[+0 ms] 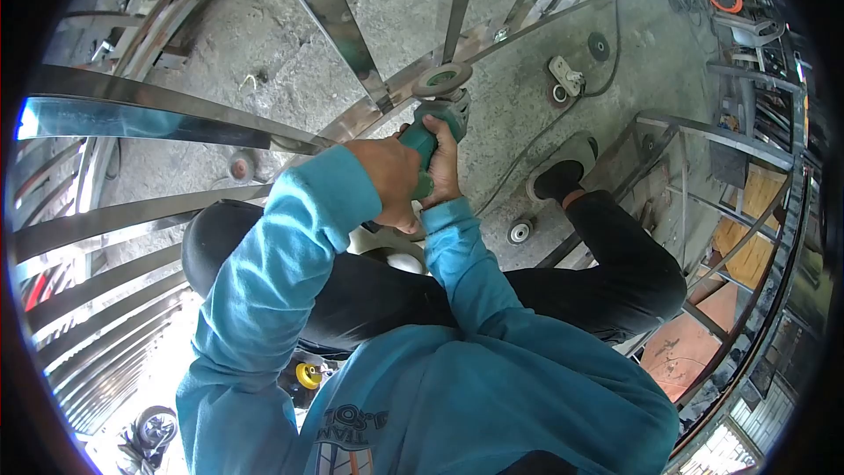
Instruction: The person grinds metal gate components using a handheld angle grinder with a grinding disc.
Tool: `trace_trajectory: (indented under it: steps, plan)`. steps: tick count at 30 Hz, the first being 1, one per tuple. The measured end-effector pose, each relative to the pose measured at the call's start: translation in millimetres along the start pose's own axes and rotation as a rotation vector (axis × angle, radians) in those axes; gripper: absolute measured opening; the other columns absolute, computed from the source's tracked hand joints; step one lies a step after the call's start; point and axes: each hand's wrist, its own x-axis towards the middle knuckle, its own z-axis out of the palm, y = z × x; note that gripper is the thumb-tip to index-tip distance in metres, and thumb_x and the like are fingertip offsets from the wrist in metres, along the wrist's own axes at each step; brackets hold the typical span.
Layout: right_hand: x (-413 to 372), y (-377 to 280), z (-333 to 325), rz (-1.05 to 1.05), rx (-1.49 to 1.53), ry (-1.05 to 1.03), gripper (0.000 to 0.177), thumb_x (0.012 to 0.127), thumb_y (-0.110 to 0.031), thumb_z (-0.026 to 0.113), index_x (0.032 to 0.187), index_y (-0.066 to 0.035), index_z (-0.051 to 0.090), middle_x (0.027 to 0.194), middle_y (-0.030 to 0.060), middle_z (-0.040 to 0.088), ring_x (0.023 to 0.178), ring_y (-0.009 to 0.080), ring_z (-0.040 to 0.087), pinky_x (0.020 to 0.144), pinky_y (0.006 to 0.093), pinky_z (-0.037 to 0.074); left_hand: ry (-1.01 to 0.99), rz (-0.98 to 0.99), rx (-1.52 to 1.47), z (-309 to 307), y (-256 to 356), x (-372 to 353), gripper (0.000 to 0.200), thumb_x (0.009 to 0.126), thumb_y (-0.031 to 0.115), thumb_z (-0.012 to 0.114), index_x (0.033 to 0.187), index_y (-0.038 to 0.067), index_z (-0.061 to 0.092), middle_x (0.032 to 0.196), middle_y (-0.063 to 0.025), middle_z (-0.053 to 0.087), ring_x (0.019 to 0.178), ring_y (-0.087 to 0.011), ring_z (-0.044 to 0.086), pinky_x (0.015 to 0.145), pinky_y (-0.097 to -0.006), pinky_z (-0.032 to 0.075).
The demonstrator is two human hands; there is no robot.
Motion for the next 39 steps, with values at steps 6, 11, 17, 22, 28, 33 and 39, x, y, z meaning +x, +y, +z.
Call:
trace_trajectory:
  steps: [6, 11, 17, 22, 28, 33, 39]
  plan:
    - [-18.9, -21.9, -0.2, -0.022, -0.098, 0.002, 0.021, 0.087, -0.026, 0.071, 0.096, -0.009, 0.061, 0.082, 0.0075, 0.065, 0.075, 0.0243, 0.067, 0.072, 0.0373, 0.058, 0.017, 0.086, -0.058, 1.7, -0.4, 0.8, 0.066, 0.072, 0.043, 0.084, 0.120, 0.002, 0.063, 0.101, -0.0228, 0.072, 0.098, -0.0387, 0.071, 0.087, -0.0460, 0.055]
    - [-63.9, -59.9, -17.0, -0.137, -0.207, 0.094, 0.027, 0.088, -0.027, 0.072, 0.102, -0.006, 0.061, 0.085, 0.0097, 0.066, 0.075, 0.0253, 0.068, 0.072, 0.0367, 0.058, 0.175, 0.387, -0.161, 30.9, 9.0, 23.3, 0.064, 0.072, 0.036, 0.086, 0.122, 0.003, 0.061, 0.097, -0.0234, 0.072, 0.096, -0.0405, 0.070, 0.085, -0.0473, 0.055]
    - [-103.9, -114.8, -43.8, -0.223, -0.248, 0.091, 0.036, 0.092, -0.029, 0.069, 0.111, -0.001, 0.057, 0.087, 0.0152, 0.066, 0.075, 0.0264, 0.068, 0.071, 0.0380, 0.059, 0.261, 0.578, -0.170, 57.3, 45.9, 29.4, 0.076, 0.070, 0.035, 0.087, 0.134, 0.012, 0.053, 0.105, -0.0207, 0.064, 0.097, -0.0436, 0.067, 0.086, -0.0486, 0.053]
    - [-125.0, -135.4, -44.7, -0.222, -0.228, 0.006, 0.042, 0.094, -0.034, 0.065, 0.113, 0.003, 0.057, 0.091, 0.0183, 0.066, 0.079, 0.0281, 0.069, 0.073, 0.0397, 0.060, 0.626, 0.673, -0.120, 76.5, 64.6, 41.7, 0.080, 0.069, 0.042, 0.087, 0.136, 0.014, 0.053, 0.111, -0.0212, 0.061, 0.099, -0.0389, 0.067, 0.085, -0.0450, 0.057]
    - [-106.9, -128.0, -63.0, -0.202, -0.066, -0.122, 0.046, 0.094, -0.036, 0.065, 0.115, 0.004, 0.055, 0.097, 0.0168, 0.065, 0.082, 0.0273, 0.069, 0.073, 0.0388, 0.061, 0.703, 0.709, 0.036, 83.8, 63.5, 56.4, 0.073, 0.072, 0.042, 0.085, 0.133, 0.014, 0.055, 0.111, -0.0213, 0.060, 0.098, -0.0374, 0.066, 0.083, -0.0439, 0.058]
    - [-95.2, -126.1, -83.5, -0.276, -0.013, -0.061, 0.046, 0.092, -0.033, 0.067, 0.116, 0.005, 0.054, 0.096, 0.0175, 0.065, 0.080, 0.0295, 0.070, 0.069, 0.0423, 0.061, 0.614, 0.698, 0.022, 86.3, 67.8, 65.3, 0.072, 0.070, 0.033, 0.087, 0.132, 0.013, 0.057, 0.117, -0.0228, 0.060, 0.102, -0.0391, 0.066, 0.088, -0.0447, 0.057]
    - [-90.2, -132.3, -89.4, -0.379, -0.005, 0.023, 0.042, 0.091, -0.028, 0.067, 0.114, 0.005, 0.053, 0.095, 0.0179, 0.065, 0.082, 0.0314, 0.070, 0.071, 0.0441, 0.062, 0.481, 0.802, -0.158, 60.9, 51.6, 86.5, 0.072, 0.072, 0.032, 0.086, 0.132, 0.007, 0.057, 0.119, -0.0214, 0.062, 0.107, -0.0386, 0.065, 0.093, -0.0441, 0.054]
